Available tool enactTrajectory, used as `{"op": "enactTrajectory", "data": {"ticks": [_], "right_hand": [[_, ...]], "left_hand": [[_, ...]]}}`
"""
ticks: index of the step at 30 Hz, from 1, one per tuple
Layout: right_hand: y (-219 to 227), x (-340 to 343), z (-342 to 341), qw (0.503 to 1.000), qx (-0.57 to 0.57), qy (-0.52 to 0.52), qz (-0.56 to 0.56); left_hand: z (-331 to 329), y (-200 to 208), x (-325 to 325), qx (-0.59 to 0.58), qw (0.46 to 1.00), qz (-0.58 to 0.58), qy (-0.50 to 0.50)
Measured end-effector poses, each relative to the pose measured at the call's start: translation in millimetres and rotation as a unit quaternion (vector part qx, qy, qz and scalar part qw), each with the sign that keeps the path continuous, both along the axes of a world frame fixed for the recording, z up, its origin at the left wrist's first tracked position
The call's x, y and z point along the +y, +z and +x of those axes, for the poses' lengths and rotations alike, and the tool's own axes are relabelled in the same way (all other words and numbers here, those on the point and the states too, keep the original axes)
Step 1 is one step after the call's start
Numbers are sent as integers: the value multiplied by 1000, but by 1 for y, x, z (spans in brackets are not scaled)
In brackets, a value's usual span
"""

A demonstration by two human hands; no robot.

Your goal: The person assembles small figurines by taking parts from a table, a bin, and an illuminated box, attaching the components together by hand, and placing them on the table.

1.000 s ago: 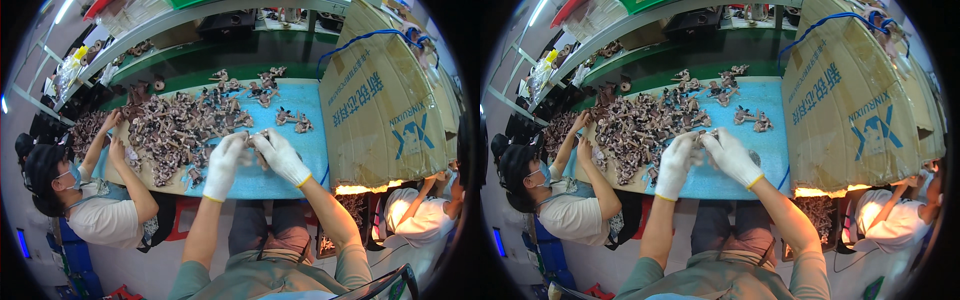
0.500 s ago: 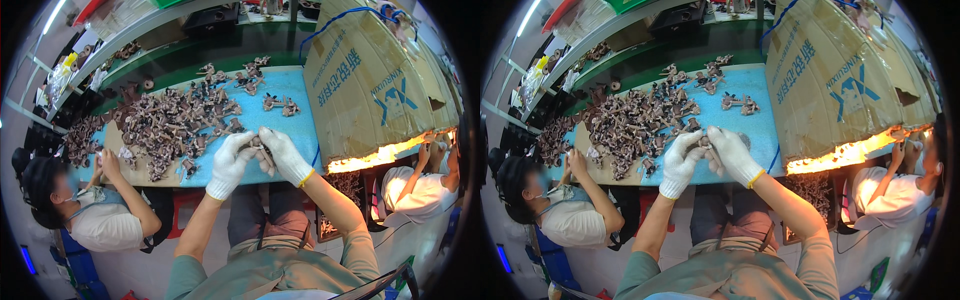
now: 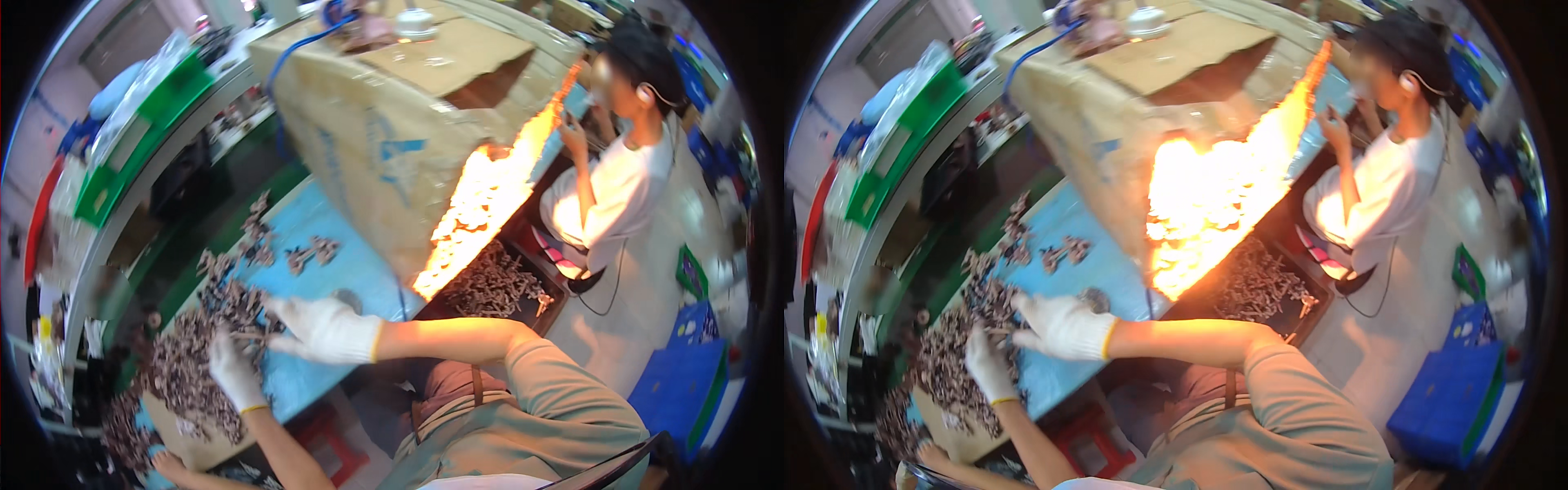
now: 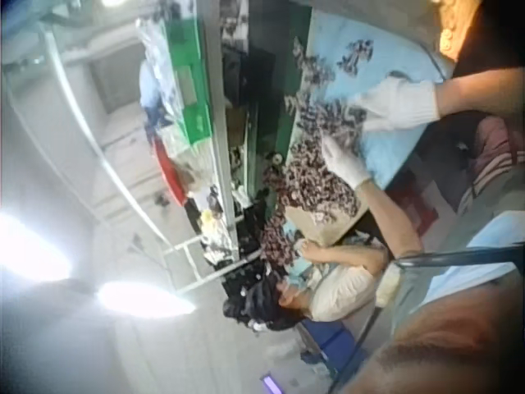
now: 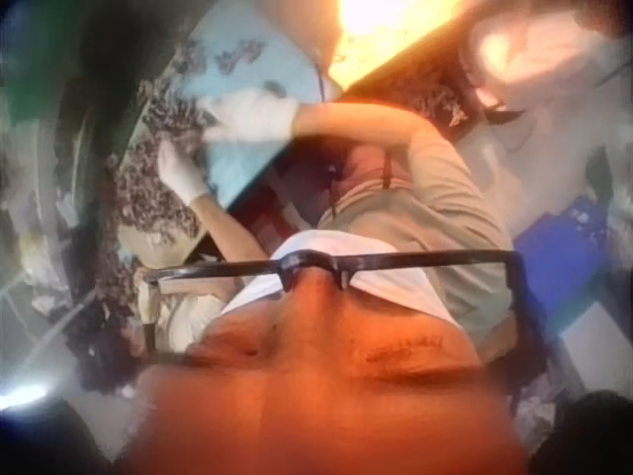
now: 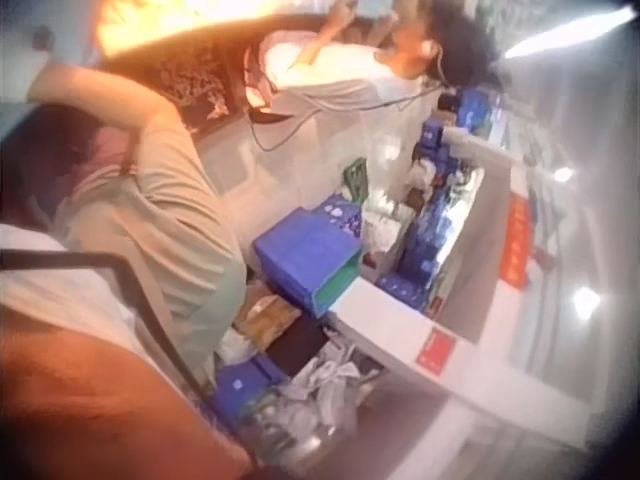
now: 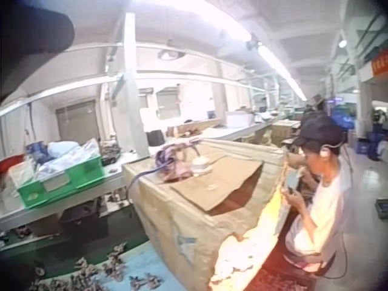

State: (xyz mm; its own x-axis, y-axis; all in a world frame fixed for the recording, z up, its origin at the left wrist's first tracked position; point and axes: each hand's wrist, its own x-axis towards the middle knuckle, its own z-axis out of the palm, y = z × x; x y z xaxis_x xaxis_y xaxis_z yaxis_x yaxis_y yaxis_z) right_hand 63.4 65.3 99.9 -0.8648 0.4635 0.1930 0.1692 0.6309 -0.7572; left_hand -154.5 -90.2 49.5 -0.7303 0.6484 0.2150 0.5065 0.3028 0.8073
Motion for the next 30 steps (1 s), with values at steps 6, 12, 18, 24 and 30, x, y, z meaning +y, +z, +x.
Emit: {"op": "enactTrajectory", "data": {"ticks": [6, 12, 18, 24, 30], "right_hand": [[-7, 65, 195, 958, -117, 233, -120], [-97, 248, 259, 854, -117, -285, 420], [-118, 313, 202, 866, -379, -187, 268], [-113, 308, 189, 894, -324, -219, 217], [-28, 213, 232, 941, -85, -325, -42]], "left_hand": [[37, 22, 4, -51, 993, -25, 99], [122, -44, 40, -219, 974, 50, 18], [123, -87, 47, -147, 984, 43, 86], [120, -91, 39, -117, 987, 27, 103], [140, -49, 54, -198, 978, 31, 66]]}}
